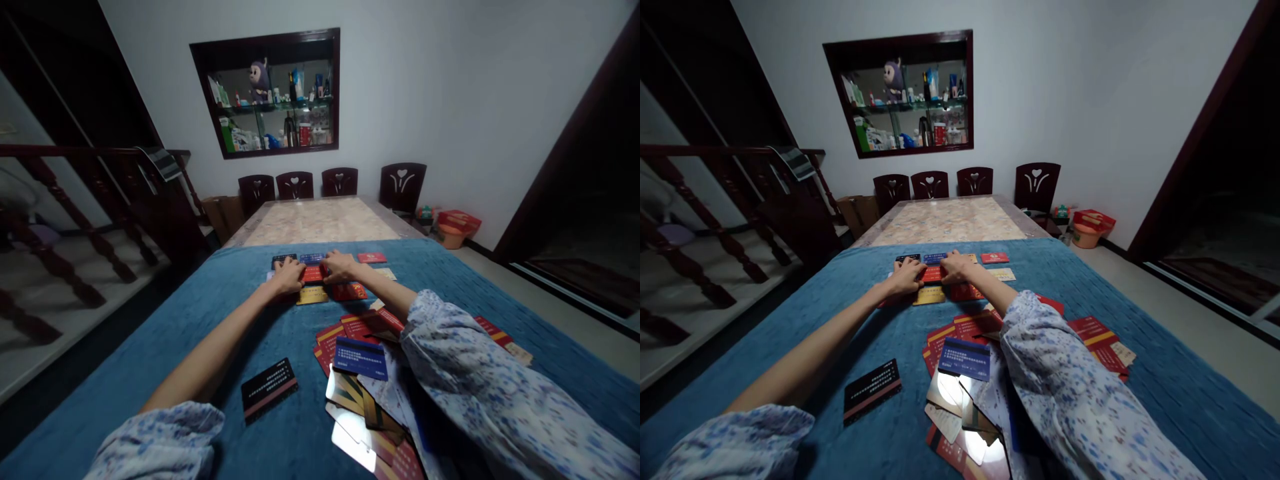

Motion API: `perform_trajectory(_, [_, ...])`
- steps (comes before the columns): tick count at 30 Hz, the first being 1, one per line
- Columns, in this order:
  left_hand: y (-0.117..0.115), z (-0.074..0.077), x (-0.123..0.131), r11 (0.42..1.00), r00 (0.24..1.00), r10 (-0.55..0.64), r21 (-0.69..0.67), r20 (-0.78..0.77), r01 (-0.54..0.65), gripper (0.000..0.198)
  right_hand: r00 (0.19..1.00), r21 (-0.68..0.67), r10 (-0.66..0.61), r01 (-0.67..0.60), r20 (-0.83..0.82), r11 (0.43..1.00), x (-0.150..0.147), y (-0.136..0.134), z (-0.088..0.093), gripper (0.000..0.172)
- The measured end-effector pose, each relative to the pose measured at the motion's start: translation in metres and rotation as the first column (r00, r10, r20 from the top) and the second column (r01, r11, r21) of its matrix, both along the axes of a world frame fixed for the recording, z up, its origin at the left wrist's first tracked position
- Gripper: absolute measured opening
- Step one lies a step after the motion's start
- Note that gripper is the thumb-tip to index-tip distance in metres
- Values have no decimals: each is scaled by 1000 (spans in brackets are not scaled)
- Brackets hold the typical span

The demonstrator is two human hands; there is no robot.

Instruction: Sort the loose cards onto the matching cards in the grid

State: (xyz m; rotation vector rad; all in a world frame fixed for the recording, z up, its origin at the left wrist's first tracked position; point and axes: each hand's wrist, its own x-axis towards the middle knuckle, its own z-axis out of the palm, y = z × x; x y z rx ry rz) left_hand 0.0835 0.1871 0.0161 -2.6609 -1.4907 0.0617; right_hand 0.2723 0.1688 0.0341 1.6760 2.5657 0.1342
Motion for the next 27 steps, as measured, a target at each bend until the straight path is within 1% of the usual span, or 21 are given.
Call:
perform_trajectory(7, [7, -4, 1, 1000, 1000, -7, -30, -7, 6, 32, 1000, -46, -15, 16, 22, 999, -1, 8, -4, 46])
perform_trajectory(11, [11, -5, 0, 999, 1000, -10, -35, -6, 10, 29, 999, -82, -23, 26, 34, 996, -3, 9, -2, 47])
perform_trajectory(16, [16, -4, 1, 999, 1000, -7, -46, -24, 6, 29, 998, -104, -42, 48, 50, 993, -8, 10, 3, 49])
perform_trajectory(22, [18, -1, 2, 997, 999, 6, -77, -31, -8, 24, 997, -145, -60, 67, 54, 987, -12, 13, 7, 42])
perform_trajectory(27, [20, -2, 3, 997, 998, -7, -81, -55, 3, 22, 997, -153, -69, 73, 33, 985, -11, 13, 8, 40])
